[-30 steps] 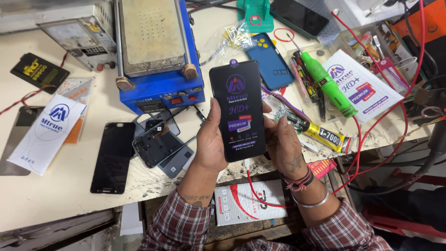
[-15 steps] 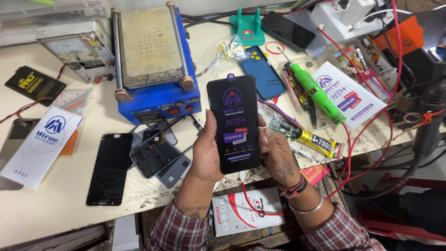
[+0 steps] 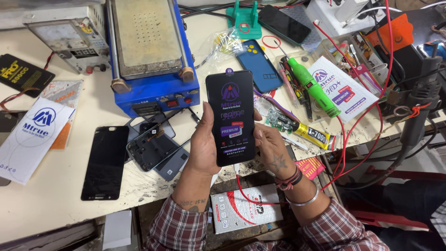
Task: The person cleans the internal frame of a disassembled smartphone using a small brush, connects the phone battery to a power supply with red test leads to test it, then holds and presses the reassembled phone while its screen shows a boot logo. The person works at a cluttered repair bench with other phone parts and tools.
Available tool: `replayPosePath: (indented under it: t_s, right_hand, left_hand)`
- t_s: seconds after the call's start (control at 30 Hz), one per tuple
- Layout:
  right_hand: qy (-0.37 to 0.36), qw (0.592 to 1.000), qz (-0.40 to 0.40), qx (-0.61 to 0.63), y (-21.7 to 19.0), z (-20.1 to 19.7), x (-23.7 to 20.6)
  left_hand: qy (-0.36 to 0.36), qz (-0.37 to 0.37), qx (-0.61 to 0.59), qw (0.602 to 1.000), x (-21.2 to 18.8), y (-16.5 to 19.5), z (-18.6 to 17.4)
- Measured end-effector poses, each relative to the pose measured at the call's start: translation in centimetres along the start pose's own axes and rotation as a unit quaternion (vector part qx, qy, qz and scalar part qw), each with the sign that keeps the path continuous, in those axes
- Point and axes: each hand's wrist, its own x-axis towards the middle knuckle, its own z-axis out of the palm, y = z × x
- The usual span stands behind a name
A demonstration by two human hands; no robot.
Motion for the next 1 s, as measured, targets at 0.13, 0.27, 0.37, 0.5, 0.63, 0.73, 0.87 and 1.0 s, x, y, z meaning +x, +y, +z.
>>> replayPosePath:
  t_s: [0.13, 0.27, 0.37, 0.5, 0.63, 0.73, 0.87, 1.0]
  right_hand:
    - [-0.053, 0.988, -0.009, -0.146, -0.6, -0.1, 1.3]
    - [-0.080, 0.950, -0.142, -0.266, -1.1, -0.1, 3.4]
    - [-0.101, 0.950, -0.087, -0.281, -1.0, -0.7, 3.9]
    - [-0.117, 0.952, -0.091, -0.267, -0.4, -1.4, 4.3]
    - [-0.106, 0.935, -0.049, -0.333, -0.1, -1.8, 4.1]
    - [-0.090, 0.938, -0.040, -0.332, -0.3, -1.7, 3.7]
    - [-0.047, 0.975, 0.041, -0.215, -0.6, -0.9, 3.5]
    - [-0.066, 0.965, -0.001, -0.254, -0.4, -1.1, 3.5]
  left_hand:
    - [-0.004, -0.004, 0.006, 1.000, -0.3, 0.0, -0.6]
    - [-0.008, 0.005, 0.013, 1.000, -0.1, 0.1, -1.2]
    - [0.003, 0.005, 0.008, 1.000, 0.0, 0.0, -1.6]
    - [-0.004, -0.003, 0.015, 1.000, -0.1, -0.2, -2.0]
    - [0.012, 0.000, 0.025, 1.000, -0.1, -0.5, -1.9]
    - [0.009, 0.000, 0.023, 1.000, 0.1, -0.8, -1.8]
    - [-0.002, -0.003, 0.010, 1.000, 0.3, -0.8, -1.6]
    - [-0.006, -0.003, 0.010, 1.000, 0.2, -1.0, -1.7]
